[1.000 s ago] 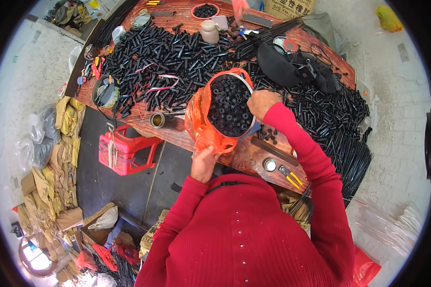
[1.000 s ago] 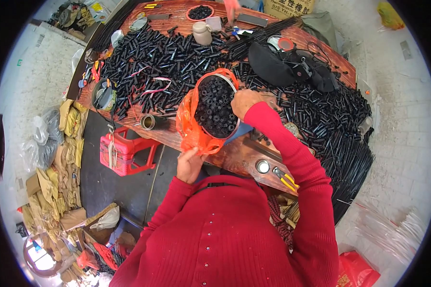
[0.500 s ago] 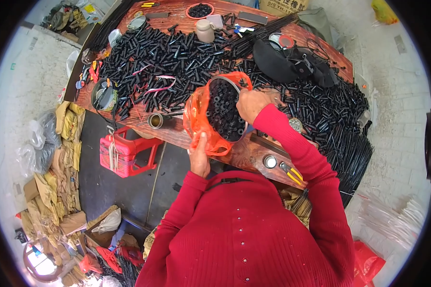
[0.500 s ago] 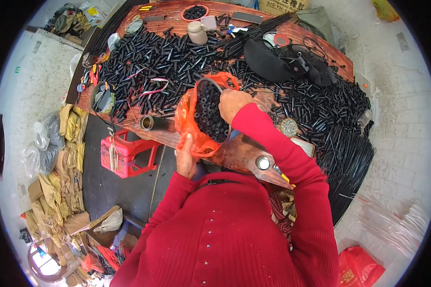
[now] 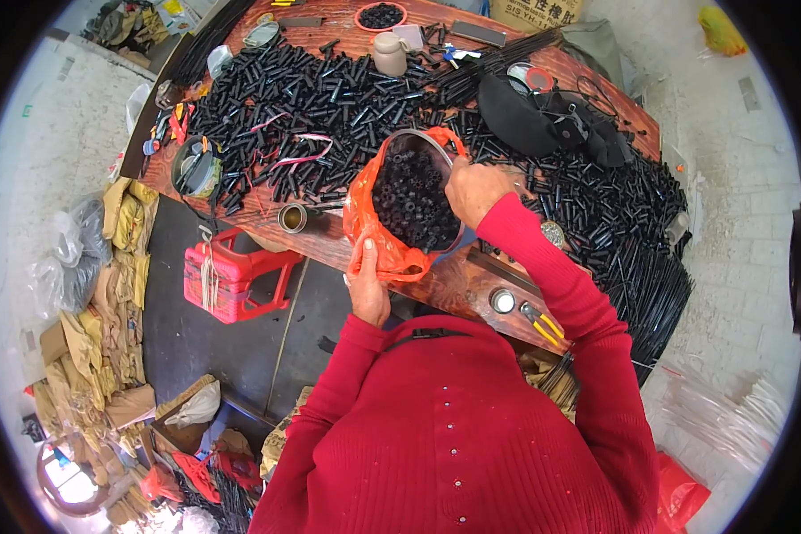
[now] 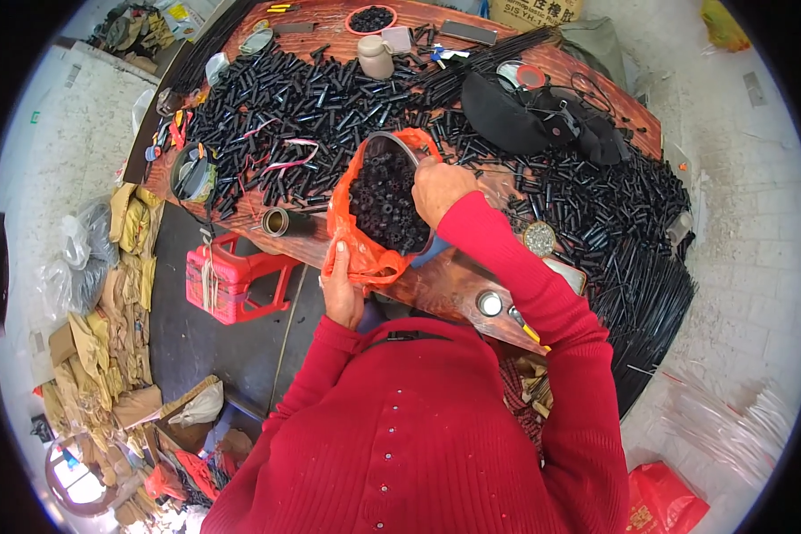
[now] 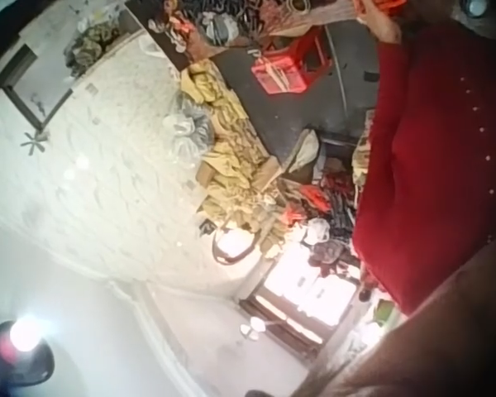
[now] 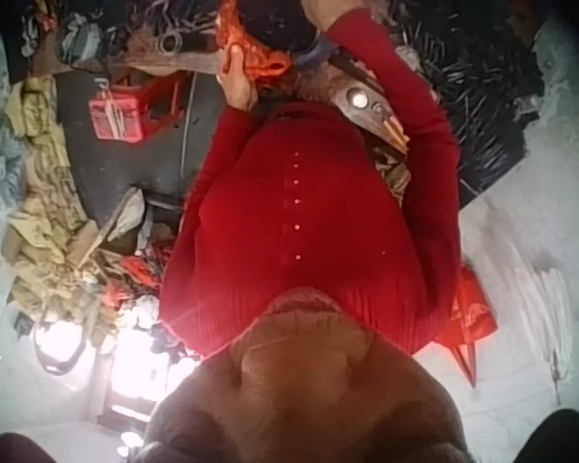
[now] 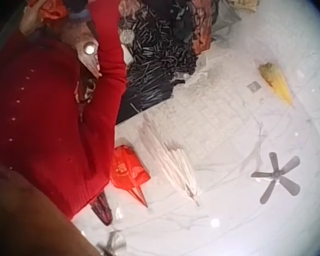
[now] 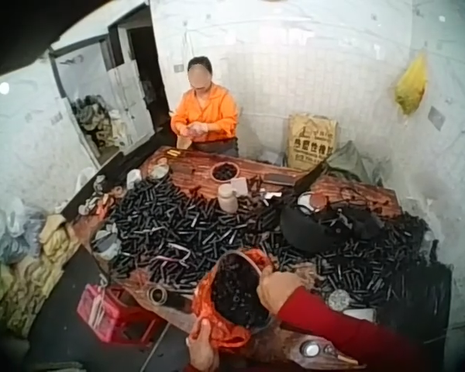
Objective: Packing small metal rings into a plastic bag and then sorting a large number of black rods.
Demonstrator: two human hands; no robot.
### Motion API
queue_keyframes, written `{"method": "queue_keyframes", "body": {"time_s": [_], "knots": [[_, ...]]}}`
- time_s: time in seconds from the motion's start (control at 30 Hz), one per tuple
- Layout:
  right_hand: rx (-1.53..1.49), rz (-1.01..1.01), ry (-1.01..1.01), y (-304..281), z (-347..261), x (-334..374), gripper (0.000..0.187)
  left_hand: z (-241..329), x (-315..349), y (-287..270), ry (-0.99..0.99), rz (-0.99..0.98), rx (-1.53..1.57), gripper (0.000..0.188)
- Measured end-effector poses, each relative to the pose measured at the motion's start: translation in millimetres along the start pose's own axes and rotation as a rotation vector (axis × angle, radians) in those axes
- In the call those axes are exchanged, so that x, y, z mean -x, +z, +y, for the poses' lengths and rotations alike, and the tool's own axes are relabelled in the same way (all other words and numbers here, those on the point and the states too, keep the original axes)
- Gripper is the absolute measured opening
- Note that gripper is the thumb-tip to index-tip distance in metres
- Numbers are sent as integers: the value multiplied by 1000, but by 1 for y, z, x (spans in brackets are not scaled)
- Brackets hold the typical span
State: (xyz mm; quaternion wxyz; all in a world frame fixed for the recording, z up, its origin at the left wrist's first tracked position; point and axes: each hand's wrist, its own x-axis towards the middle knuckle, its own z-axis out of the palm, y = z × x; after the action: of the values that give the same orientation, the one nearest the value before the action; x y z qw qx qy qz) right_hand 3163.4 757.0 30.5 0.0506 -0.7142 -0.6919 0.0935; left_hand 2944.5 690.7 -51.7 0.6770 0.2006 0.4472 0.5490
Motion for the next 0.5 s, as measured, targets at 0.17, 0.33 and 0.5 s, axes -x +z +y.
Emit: {"method": "queue_keyframes", "body": {"time_s": [0.17,0.33,0.5], "knots": [[31,4,28,-12,-1,1,23,2,0,-1,-28,2,5,34],[25,37,10,-5,14,1,26,5,-2,0,-37,8,21,32],[47,71,-9,-6,11,5,26,7,-5,-6,-90,6,3,36]]}}
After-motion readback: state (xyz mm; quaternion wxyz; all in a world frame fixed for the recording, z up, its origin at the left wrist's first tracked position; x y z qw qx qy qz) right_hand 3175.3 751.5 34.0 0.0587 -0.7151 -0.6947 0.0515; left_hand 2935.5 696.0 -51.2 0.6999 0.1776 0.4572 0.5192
